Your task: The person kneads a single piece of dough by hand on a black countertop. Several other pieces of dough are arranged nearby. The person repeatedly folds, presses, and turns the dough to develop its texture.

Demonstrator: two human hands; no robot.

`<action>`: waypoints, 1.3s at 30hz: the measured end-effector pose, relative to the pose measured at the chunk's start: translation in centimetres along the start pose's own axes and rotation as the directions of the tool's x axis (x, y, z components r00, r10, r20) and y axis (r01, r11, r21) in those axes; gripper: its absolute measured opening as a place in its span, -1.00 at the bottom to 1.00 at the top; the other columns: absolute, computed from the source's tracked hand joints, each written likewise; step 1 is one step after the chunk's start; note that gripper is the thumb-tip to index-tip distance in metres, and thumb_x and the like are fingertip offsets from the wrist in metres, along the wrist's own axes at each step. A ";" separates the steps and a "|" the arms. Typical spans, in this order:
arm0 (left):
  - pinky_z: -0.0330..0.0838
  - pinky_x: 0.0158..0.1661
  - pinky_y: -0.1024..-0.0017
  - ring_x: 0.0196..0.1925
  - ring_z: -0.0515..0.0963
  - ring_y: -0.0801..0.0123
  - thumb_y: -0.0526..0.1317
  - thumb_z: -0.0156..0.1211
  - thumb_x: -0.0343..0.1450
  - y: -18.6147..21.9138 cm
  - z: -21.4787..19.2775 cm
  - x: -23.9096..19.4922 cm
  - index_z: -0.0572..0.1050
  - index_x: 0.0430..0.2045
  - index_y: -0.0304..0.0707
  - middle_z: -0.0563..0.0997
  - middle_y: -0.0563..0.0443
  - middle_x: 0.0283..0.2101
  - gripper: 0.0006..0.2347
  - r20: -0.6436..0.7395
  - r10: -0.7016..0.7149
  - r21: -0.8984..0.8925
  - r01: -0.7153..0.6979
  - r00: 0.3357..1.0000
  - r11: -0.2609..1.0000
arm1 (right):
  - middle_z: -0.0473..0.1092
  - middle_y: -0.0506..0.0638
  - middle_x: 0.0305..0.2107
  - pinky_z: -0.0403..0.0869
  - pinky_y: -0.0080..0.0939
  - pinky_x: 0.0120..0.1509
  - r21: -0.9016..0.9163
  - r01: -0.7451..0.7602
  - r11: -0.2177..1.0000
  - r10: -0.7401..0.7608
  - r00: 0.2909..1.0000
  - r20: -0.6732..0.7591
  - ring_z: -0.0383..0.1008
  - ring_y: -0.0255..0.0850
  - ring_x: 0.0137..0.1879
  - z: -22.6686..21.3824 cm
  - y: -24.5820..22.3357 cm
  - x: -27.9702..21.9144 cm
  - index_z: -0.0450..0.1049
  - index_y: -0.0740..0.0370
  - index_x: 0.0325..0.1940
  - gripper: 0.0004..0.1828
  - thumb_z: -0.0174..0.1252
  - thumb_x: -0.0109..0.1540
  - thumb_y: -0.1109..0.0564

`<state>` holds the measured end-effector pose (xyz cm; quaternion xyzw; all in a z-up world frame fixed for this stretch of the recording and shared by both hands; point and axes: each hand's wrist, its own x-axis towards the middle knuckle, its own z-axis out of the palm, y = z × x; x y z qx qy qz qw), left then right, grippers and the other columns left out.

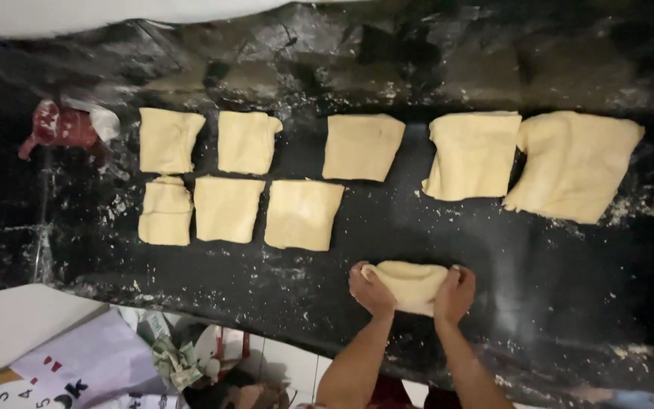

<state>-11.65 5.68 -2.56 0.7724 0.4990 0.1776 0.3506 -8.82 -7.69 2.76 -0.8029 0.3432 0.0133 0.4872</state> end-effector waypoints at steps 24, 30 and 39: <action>0.47 -0.25 0.11 -0.31 0.67 0.04 0.09 -0.44 0.61 7.2 1.3 -0.6 0.53 -0.42 -0.16 0.61 -0.08 -0.41 -0.49 0.754 0.405 0.215 -0.776 0.518 0.593 | 0.52 0.20 -0.45 0.44 0.20 -0.05 -0.129 0.398 0.908 -0.378 0.912 0.157 0.54 0.28 -0.19 1.3 2.3 5.3 0.58 0.11 -0.30 -0.66 0.07 0.38 -0.11; 0.49 -0.21 0.12 -0.25 0.69 0.02 0.06 -0.28 0.60 9.6 1.8 1.9 0.53 -0.39 -0.23 0.63 -0.16 -0.38 -0.56 0.688 0.414 0.102 -0.644 0.596 0.758 | 0.51 0.23 -0.25 0.37 0.11 0.21 -0.051 0.387 0.921 -0.385 0.922 0.044 0.50 0.20 -0.03 -0.2 1.5 3.5 0.54 0.21 -0.03 -0.74 0.00 0.40 0.05; 0.52 -0.34 0.32 -0.39 0.62 0.19 -0.04 -0.15 0.59 8.6 4.6 4.8 0.46 -0.41 -0.13 0.50 0.03 -0.48 -0.72 0.469 0.699 -0.148 -0.733 0.539 0.664 | 0.50 0.18 -0.09 0.46 0.13 0.16 0.475 -0.516 0.713 0.678 0.682 -0.276 0.54 0.14 0.06 5.4 -1.2 -0.8 0.47 0.02 0.09 -0.48 0.01 0.35 -0.38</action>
